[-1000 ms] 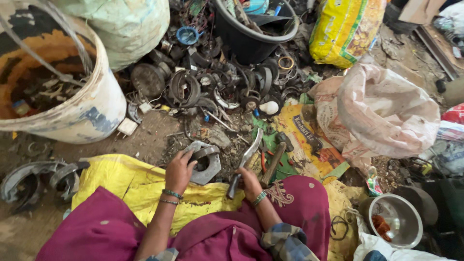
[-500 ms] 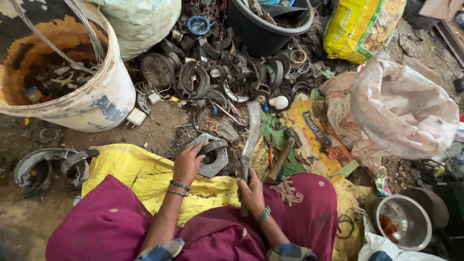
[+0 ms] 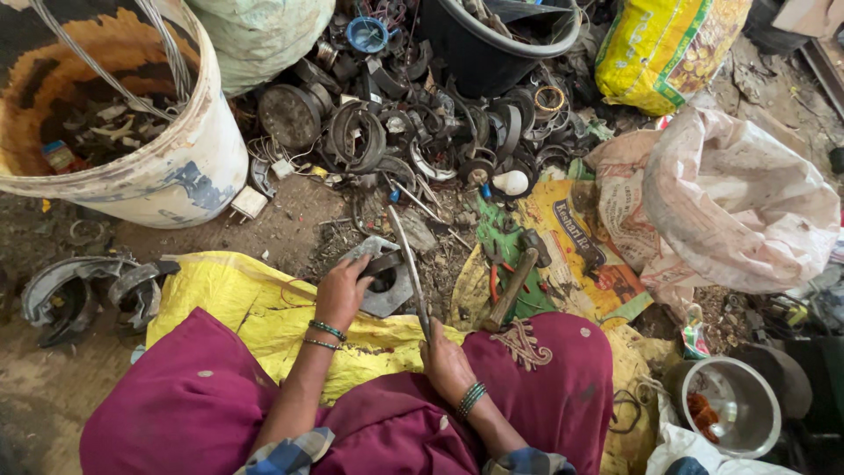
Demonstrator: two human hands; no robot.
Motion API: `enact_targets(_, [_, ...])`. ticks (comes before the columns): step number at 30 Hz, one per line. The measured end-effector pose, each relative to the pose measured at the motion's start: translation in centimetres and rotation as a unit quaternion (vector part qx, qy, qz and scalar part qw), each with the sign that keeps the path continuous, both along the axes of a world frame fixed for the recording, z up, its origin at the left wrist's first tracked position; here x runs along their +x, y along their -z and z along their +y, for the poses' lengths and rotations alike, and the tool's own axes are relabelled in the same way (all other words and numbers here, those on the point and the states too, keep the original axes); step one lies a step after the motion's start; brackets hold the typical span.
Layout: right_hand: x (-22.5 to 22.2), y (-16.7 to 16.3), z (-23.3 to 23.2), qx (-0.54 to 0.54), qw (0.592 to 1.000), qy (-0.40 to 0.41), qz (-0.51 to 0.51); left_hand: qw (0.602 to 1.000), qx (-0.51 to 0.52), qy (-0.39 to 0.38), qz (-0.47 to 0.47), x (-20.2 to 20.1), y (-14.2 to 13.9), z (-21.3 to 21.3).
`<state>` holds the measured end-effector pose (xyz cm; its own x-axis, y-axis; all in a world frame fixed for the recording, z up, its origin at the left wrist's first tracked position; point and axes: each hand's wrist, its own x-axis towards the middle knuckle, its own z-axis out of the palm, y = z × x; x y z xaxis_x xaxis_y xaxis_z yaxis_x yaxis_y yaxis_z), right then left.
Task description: The person sits on the ground and hammers a curved metal blade against a hexagonal metal block, repeatedly repositioning the blade and striking it with a hammer to work the metal. They also run a file along the blade between hammering and continue hammering.
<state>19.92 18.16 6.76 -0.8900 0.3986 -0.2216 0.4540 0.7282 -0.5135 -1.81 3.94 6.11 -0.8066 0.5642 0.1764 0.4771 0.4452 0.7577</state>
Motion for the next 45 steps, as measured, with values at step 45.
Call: enact_targets(45, [-1.2,-16.8,1.9,-0.302,0.872,0.107,0.370,0.999,-0.037,0.011,0.011,0.1,0.7,0.1])
